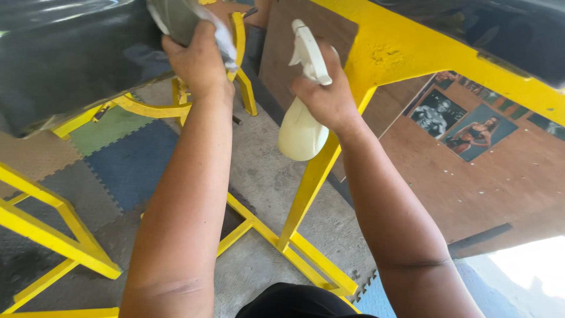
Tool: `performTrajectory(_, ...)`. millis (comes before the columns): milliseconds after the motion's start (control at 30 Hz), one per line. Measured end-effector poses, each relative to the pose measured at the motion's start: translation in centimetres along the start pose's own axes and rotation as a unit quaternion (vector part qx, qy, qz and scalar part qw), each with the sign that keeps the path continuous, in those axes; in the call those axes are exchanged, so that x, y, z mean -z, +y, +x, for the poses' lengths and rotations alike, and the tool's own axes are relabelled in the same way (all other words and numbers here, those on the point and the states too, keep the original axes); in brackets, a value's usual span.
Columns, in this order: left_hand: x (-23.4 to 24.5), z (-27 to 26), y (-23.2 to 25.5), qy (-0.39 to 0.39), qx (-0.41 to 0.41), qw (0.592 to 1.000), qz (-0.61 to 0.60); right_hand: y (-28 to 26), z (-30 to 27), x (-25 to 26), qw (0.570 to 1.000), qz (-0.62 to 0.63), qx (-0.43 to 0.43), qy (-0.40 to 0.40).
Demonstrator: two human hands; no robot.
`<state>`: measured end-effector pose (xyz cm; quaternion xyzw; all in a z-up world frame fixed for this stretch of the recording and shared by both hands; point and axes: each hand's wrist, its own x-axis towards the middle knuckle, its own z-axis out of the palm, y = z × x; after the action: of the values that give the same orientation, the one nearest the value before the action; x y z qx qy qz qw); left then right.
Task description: Wiping down and sanitizing gym weight machines using a spray bottle and a cloth.
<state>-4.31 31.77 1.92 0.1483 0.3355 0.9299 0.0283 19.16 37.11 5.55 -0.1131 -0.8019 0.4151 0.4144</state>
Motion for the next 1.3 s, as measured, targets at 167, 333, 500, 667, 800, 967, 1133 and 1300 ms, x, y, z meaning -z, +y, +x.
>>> performTrajectory(167,-5.6,-1.5,-0.1,-0.141,-0.238,0.958,0.071,-3.1,0.9,1.1,0.997,0.041,-0.070,-0.014)
performTrajectory(333,-7.6,1.3,-4.3,-0.194,0.002,0.981,0.026,-1.9,3.0,1.1,0.982,-0.097,0.156,0.043)
performTrajectory(500,-8.2,0.8,-4.6,-0.205,0.080,0.975,-0.006,-0.9,4.0,0.6,0.982,-0.127,0.131,0.043)
performTrajectory(667,-8.2,-0.1,-2.3,-0.284,0.062,0.954,-0.076,-1.1,5.0,-1.0,0.989,-0.104,0.086,0.057)
performTrajectory(800,-7.9,1.5,-3.5,-0.263,0.131,0.947,-0.132,-1.6,5.9,-1.9,0.990,-0.108,-0.003,0.089)
performTrajectory(967,-9.0,2.2,-6.3,-0.192,0.015,0.981,-0.038,0.5,4.6,-1.3,0.980,-0.095,0.134,0.112)
performTrajectory(1133,-11.0,-0.6,-11.3,-0.205,-0.252,0.931,0.168,-2.0,0.9,0.1,0.976,-0.139,0.111,0.128)
performTrajectory(1300,-10.5,-6.9,-4.2,-0.269,-0.239,0.929,0.084,-4.3,-2.1,1.8,0.984,-0.099,0.085,0.124)
